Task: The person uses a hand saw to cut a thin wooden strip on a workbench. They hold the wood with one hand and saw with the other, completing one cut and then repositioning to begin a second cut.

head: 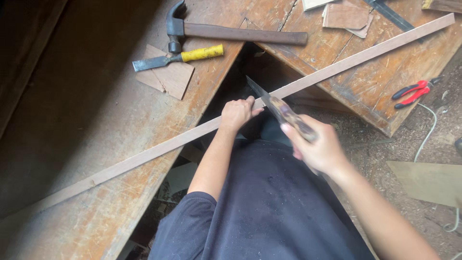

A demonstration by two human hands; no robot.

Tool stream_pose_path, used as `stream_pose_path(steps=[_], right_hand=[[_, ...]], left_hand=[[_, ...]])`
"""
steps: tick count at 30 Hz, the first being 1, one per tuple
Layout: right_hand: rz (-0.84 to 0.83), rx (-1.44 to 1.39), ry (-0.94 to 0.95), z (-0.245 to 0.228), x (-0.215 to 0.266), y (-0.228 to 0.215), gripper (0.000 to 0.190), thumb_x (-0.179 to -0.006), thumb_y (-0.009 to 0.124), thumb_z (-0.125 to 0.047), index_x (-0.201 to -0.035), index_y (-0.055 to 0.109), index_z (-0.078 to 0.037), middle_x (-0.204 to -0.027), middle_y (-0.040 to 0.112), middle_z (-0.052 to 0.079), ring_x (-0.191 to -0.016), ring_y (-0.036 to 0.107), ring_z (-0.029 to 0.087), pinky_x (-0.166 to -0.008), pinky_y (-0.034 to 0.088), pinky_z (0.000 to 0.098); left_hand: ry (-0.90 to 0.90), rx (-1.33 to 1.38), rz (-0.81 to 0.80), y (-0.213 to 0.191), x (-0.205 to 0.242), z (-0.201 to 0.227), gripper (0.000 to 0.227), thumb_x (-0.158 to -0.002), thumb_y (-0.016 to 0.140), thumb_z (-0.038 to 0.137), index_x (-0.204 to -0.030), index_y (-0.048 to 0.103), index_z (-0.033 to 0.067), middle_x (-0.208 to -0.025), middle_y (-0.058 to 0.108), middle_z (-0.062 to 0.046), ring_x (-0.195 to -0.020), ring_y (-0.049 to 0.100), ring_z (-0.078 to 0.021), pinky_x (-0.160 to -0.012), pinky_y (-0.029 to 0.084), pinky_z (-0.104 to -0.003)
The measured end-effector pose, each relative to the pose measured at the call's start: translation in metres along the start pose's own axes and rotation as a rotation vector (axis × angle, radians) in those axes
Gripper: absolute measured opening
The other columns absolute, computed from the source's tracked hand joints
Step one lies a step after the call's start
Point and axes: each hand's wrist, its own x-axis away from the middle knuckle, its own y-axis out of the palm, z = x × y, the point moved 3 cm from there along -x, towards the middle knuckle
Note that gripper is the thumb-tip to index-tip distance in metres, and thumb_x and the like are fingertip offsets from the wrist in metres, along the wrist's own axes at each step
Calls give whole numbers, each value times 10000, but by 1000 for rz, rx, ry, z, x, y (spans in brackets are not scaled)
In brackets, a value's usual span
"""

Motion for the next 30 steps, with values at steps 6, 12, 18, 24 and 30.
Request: stream_pose_path(steps=[6,12,18,24,30], right_hand=[[-16,138,-70,7,56,-53,238,-898,672,-277,-1035,709,-86,-596,715,15,-504,718,94,-490,540,271],[-39,263,-102,5,71,-49,279,-851,694,-265,-1062,692,-82,-612,695,9,-545,705,110,-504,554,259],[-19,6,8,5,41,-53,216,-974,611,-216,-946,708,-25,-514,625,68,-429,612,145,-449,506,301],[-8,-246,-36,36,-34,-10,199,-1007,625,-191,-909,632,-18,-587,565,21,-458,540,103,-457,503,288],[7,-36,-39,15,-2,-5,189,-964,656,-243,-971,686,-56,-550,604,33,-447,590,117,-441,477,294]], left_hand=[[-13,2,-22,-4,-3,1,552,-880,606,650,-935,654,103,-674,713,-166,-647,726,-344,-592,579,-460],[-23,19,-9,1,-1,2,550,-904,580,653,-942,658,110,-690,719,-153,-659,726,-338,-599,579,-450],[7,3,-2,12,1,-1,573,-917,551,657,-978,651,96,-698,723,-119,-657,729,-315,-588,574,-441],[28,3,42,11,3,0,566,-912,567,654,-973,654,98,-707,727,-121,-672,732,-321,-593,573,-448],[-48,25,-31,8,-4,0,560,-869,609,674,-935,677,122,-707,725,-158,-679,730,-355,-604,580,-473]])
